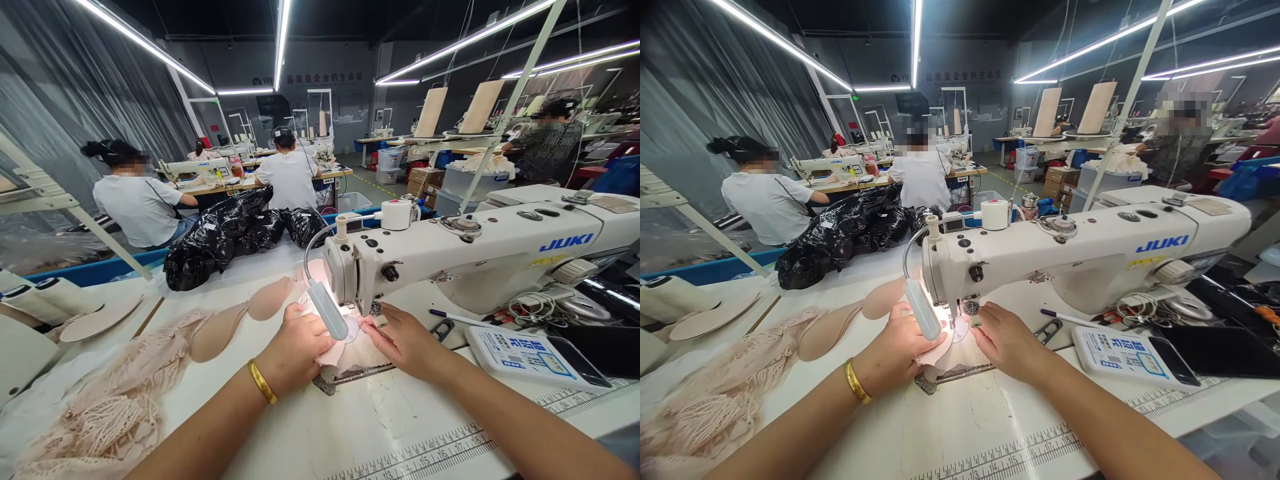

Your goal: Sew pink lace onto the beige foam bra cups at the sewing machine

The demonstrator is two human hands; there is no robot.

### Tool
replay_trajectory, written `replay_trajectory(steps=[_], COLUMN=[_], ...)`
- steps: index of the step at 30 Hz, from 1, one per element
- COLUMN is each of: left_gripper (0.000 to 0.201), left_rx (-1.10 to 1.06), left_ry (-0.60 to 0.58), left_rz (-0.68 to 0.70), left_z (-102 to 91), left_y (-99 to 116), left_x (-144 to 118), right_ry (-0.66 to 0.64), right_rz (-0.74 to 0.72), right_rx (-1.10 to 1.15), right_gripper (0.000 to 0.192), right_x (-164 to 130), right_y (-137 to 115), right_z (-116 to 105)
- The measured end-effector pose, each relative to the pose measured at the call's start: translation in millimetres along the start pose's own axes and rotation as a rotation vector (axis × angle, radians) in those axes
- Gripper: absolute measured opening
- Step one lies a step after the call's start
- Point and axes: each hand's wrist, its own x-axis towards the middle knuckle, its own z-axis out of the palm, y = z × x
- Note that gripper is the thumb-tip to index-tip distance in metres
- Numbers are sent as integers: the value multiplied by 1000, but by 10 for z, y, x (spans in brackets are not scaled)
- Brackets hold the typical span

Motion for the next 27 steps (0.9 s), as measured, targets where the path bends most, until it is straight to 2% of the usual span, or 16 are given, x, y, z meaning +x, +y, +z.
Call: replay_trajectory(steps=[5, 9, 15, 22, 27], left_gripper=[20, 9, 15, 5, 8], left_rx=[-27, -14, 4, 40, 43], left_ry=[34, 23, 33, -16, 9], left_rz=[40, 50, 72, 45, 17], left_z=[5, -54, -104, -81, -36], left_y=[66, 171, 297, 380, 334], left_x=[-34, -19, -18, -38, 4], right_ry=[-57, -135, -237, -282, -216], right_rz=[-38, -153, -264, -201, -149], right_rx=[-10, 57, 48, 31, 59], right_gripper=[25, 26, 24, 23, 24], right_x=[-16, -38, -43, -26, -1], right_y=[-31, -54, -118, -149, -134], right_z=[-26, -19, -2, -25, 19])
